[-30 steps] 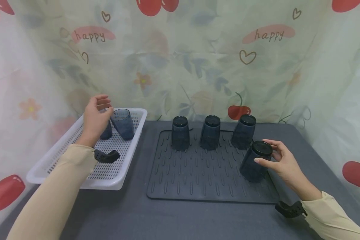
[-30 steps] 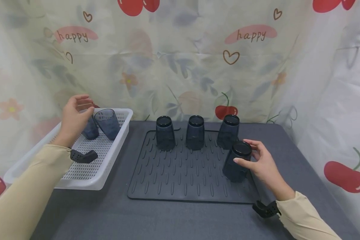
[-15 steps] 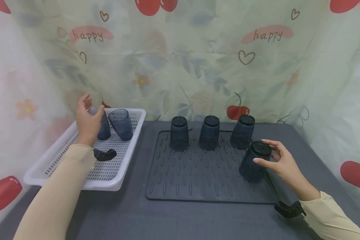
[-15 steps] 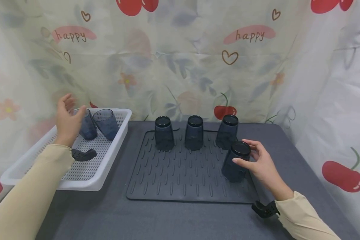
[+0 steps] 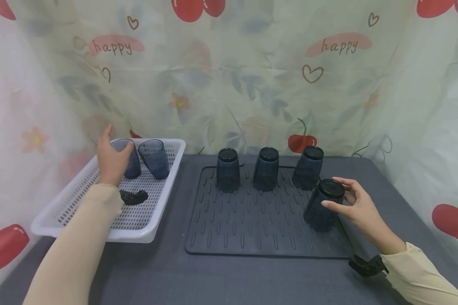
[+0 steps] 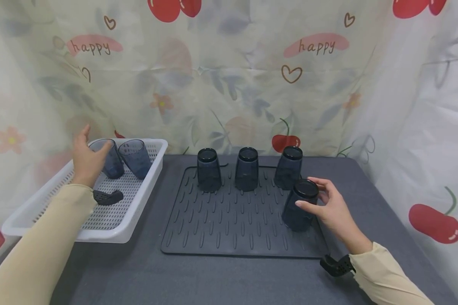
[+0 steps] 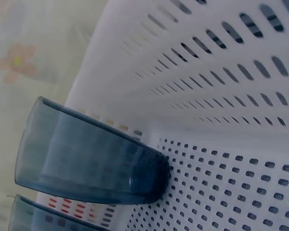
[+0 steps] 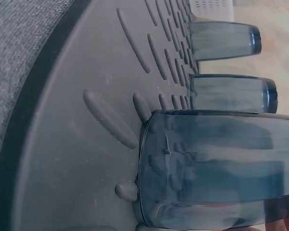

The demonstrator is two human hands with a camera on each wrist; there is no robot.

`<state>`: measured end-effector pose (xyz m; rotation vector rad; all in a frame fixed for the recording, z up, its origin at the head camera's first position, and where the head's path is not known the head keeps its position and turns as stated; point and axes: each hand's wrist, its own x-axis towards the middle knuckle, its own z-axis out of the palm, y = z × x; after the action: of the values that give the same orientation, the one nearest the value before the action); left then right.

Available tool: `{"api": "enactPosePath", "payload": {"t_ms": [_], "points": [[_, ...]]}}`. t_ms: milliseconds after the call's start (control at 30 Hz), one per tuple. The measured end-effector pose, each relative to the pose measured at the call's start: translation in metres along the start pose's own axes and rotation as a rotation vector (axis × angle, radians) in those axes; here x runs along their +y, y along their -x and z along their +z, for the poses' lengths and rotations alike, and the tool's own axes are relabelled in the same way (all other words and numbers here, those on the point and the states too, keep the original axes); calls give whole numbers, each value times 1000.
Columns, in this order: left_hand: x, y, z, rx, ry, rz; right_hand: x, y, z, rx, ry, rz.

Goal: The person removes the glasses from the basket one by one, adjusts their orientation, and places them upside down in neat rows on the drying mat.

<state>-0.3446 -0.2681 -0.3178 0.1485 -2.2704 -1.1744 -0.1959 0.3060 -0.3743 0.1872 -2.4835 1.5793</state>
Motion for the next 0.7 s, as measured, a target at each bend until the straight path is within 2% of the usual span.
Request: {"api": "enactPosePath", "payload": {"t_ms": [133, 367, 700], "points": [[-5, -1, 1, -21, -13, -19, 0, 0, 0, -1, 4, 1], [-13, 0, -3, -60, -15, -107, -3, 0, 1, 0, 8, 13], [-20, -4, 0, -50, -36, -127, -2, 1, 0, 1, 20, 5]]}}
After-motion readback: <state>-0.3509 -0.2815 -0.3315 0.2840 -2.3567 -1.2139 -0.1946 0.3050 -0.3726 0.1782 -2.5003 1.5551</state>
